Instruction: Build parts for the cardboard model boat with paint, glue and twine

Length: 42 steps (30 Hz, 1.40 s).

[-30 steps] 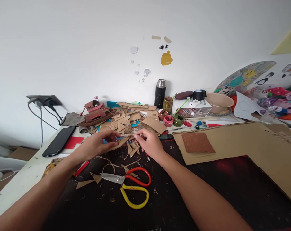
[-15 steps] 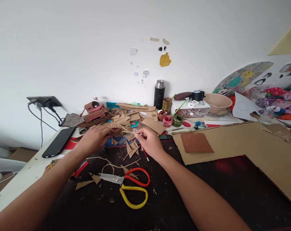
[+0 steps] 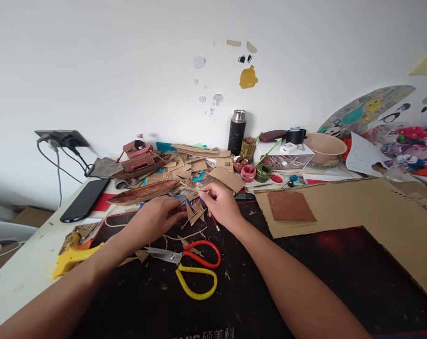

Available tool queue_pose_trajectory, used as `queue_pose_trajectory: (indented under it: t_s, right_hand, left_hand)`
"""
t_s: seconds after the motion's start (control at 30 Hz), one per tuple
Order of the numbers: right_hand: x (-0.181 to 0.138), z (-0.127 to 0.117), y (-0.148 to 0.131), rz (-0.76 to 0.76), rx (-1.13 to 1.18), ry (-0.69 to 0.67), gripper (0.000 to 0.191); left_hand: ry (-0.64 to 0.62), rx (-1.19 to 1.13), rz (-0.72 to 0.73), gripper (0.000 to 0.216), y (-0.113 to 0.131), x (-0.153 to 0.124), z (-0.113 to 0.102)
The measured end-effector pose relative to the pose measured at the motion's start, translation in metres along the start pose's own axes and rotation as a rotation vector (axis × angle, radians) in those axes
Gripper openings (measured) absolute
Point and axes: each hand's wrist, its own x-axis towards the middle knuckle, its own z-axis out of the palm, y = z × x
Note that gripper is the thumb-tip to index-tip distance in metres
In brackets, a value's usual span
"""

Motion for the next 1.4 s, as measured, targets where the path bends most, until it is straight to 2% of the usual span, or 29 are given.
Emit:
queue_pose_trajectory:
  t_s: [0.13, 0.3, 0.43, 0.67, 0.77, 0.83, 0.9, 1.07, 1.13, 1.23, 1.4]
  right_hand:
    - [0.0, 0.0, 0.001, -0.008, -0.008, -0.009, 0.01]
    - [-0.001, 0.002, 0.003, -0.039, -0.082, -0.01, 0.01]
    - [-0.002, 0.002, 0.002, -0.054, -0.097, -0.016, 0.011]
    - [-0.001, 0.001, 0.003, -0.11, -0.166, -0.025, 0.011]
    - [-0.001, 0.002, 0.001, -0.15, -0.304, -0.038, 0.008]
    - [-0.003, 0.003, -0.001, -0.175, -0.402, -0.057, 0.008]
    - [-0.005, 0.003, -0.002, -0.194, -0.469, -0.079, 0.009]
    - [-0.009, 0.007, -0.002, -0.226, -0.552, -0.113, 0.013]
    - [-0.01, 0.008, -0.002, -0.247, -0.573, -0.126, 0.012]
    - [-0.011, 0.009, -0.002, -0.266, -0.61, -0.144, 0.012]
    - [-0.01, 0.007, -0.004, -0.238, -0.576, -0.136, 0.013]
  left_hand:
    - [-0.124, -0.016, -0.044, 0.02, 0.005, 0.001, 0.01]
    - [-0.127, -0.039, -0.013, 0.016, 0.001, 0.003, 0.019]
    - [-0.128, -0.081, -0.026, 0.018, 0.0, 0.003, 0.018]
    - [0.057, -0.262, -0.052, 0.029, 0.017, -0.014, -0.004]
    - [0.2, -0.297, -0.002, 0.025, 0.023, -0.017, -0.007]
    - [0.319, -0.287, 0.035, 0.021, 0.02, -0.014, -0.006]
    - [0.415, -0.251, 0.07, 0.029, 0.013, -0.007, -0.002]
    - [0.567, -0.105, 0.193, 0.019, -0.001, 0.003, 0.007]
    - [0.59, -0.083, 0.229, 0.019, 0.0, 0.003, 0.011]
    - [0.535, -0.108, 0.248, 0.018, 0.003, 0.0, 0.02]
    - [0.439, -0.183, 0.093, 0.024, 0.004, -0.006, 0.034]
